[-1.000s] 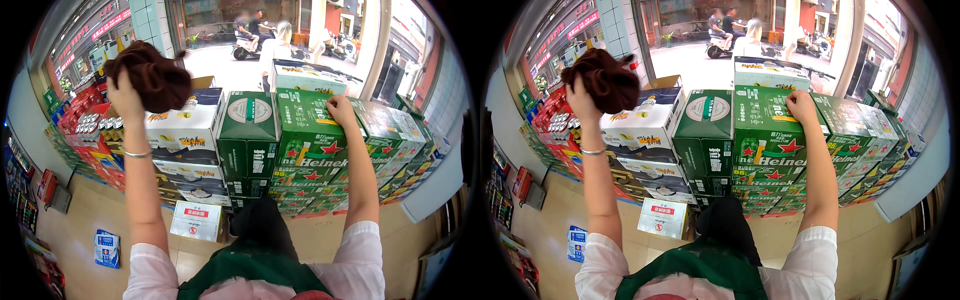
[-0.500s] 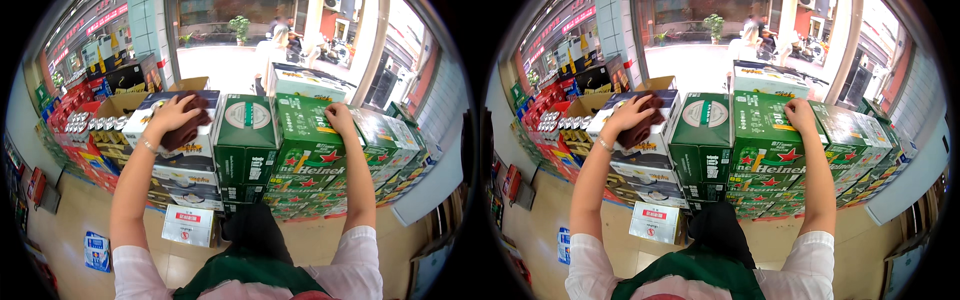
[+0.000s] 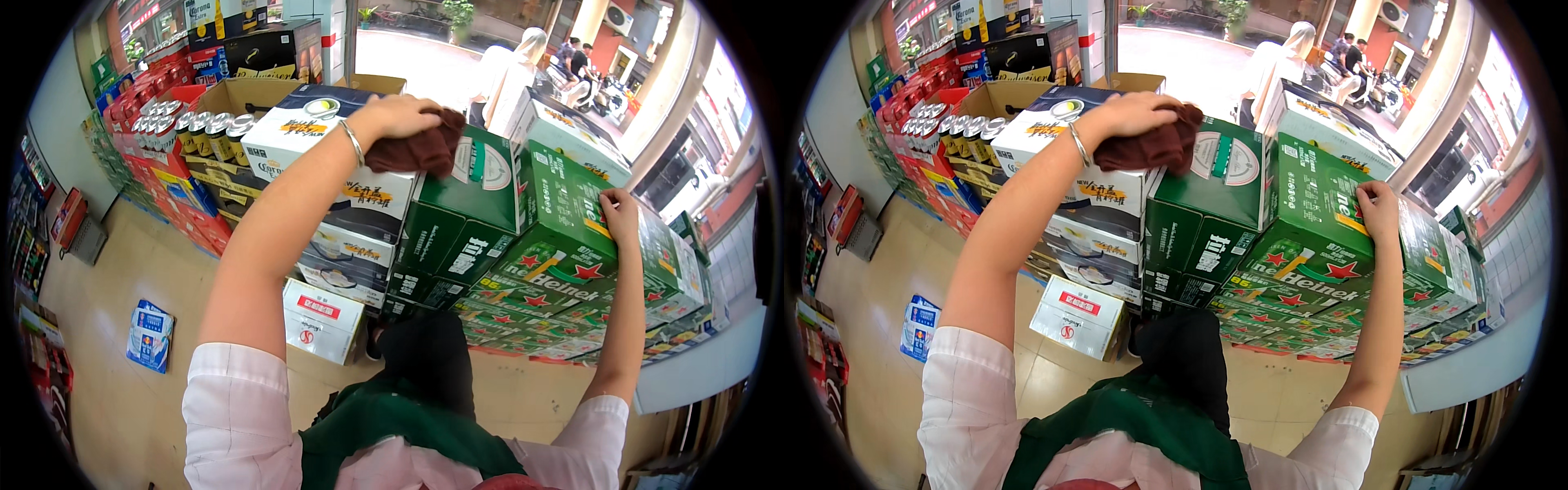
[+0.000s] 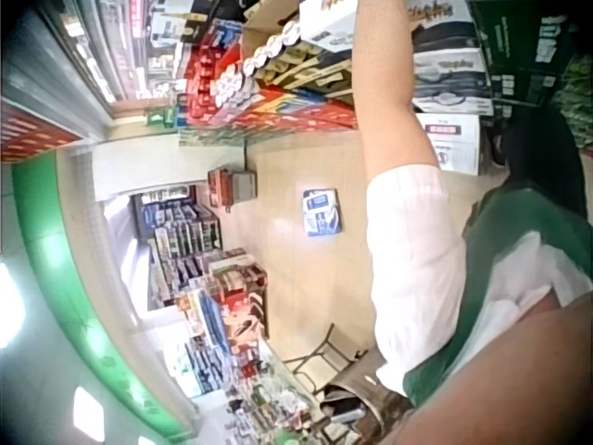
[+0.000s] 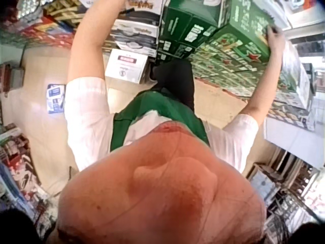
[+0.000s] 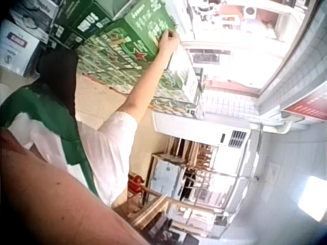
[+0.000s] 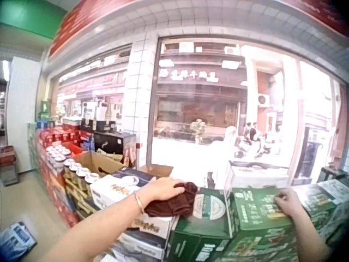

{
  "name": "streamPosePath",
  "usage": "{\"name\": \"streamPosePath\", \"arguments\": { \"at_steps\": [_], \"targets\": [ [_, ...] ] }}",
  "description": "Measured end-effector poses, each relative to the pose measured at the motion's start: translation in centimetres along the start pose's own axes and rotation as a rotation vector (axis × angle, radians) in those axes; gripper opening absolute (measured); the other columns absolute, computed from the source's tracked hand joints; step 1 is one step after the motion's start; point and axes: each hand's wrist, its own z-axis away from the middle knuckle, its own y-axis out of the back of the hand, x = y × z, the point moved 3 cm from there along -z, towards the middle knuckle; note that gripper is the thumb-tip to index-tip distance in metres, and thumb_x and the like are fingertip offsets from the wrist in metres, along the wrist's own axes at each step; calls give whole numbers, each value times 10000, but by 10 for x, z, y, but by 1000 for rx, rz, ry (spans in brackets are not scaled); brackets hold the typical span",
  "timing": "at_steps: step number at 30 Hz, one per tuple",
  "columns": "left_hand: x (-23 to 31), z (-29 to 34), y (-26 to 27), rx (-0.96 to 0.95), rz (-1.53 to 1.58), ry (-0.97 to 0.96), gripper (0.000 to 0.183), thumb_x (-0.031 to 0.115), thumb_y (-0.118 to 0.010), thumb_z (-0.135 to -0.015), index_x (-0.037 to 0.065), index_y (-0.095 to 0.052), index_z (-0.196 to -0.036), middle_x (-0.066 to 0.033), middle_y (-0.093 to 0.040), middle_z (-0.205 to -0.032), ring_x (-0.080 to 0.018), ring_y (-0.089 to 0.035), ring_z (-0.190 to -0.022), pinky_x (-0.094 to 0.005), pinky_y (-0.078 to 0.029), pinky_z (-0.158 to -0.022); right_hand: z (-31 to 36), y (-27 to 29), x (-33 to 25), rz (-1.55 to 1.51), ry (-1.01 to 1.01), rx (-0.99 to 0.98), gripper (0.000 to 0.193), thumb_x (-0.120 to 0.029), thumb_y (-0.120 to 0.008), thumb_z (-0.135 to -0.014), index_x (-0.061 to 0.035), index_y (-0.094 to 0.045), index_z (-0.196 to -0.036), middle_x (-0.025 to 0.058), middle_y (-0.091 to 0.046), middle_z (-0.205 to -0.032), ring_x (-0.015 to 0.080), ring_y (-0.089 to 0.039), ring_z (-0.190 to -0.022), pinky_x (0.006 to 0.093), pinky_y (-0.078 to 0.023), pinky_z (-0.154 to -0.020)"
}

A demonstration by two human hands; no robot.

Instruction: The person stacks boxes of beer and wipes the top surfaces of the boxes with a cloth.

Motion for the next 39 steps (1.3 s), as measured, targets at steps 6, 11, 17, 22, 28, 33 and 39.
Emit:
{"name": "streamPosePath", "arguments": {
  "at_steps": [6,11,17,22,28,33,39],
  "targets": [
    [-121,33,36,226,-446,379,451,417,-376,-927,219,-518,-1306,-84,-578,-1279,-264,-494,-1228,-526,-310,-1035,0,0,1,16,-1,22,170,-147,-666,-827,1,-666,-911,78,-663,-792,145,-585,-683,291,-468,-656],
    [-186,86,50,215,23,338,535,474,-424,-941,143,-471,-1359,-106,-492,-1383,-308,-491,-1237,-368,-381,-1029,-1,-1,-5,25,11,-1,170,-144,-660,-834,5,-661,-916,85,-666,-796,156,-599,-697,301,-477,-671],
    [-125,129,38,302,-173,132,514,514,-459,-895,224,-542,-1310,-151,-442,-1424,-296,-448,-1288,-418,-342,-1065,-2,-5,-9,75,52,5,148,-128,-636,-836,16,-647,-868,131,-601,-820,251,-610,-731,345,-488,-704],
    [-43,116,18,295,-107,-135,495,484,-492,-896,228,-540,-1317,-180,-456,-1403,-348,-447,-1277,-438,-331,-1061,-1,-3,-10,123,96,18,148,-125,-629,-834,18,-648,-863,136,-597,-810,262,-599,-723,356,-480,-691],
    [12,42,-6,128,-109,-176,570,568,-465,-883,275,-486,-1373,-183,-406,-1444,-349,-393,-1325,-437,-294,-1088,2,-1,-15,103,45,7,154,-130,-635,-836,19,-652,-868,134,-611,-826,255,-615,-730,352,-487,-701],
    [-6,-21,-16,65,-97,-8,636,662,-461,-817,392,-423,-1393,-117,-365,-1489,-319,-366,-1355,-490,-279,-1093,-2,0,-9,85,22,-6,167,-138,-649,-831,12,-662,-904,128,-639,-846,220,-626,-757,326,-490,-721],
    [-85,-18,4,134,-42,157,666,588,-497,-848,274,-414,-1429,-156,-449,-1419,-316,-438,-1299,-369,-322,-1085,3,7,-1,140,54,10,180,-140,-644,-825,20,-664,-905,153,-639,-856,259,-623,-757,349,-493,-712]
  ]
}}
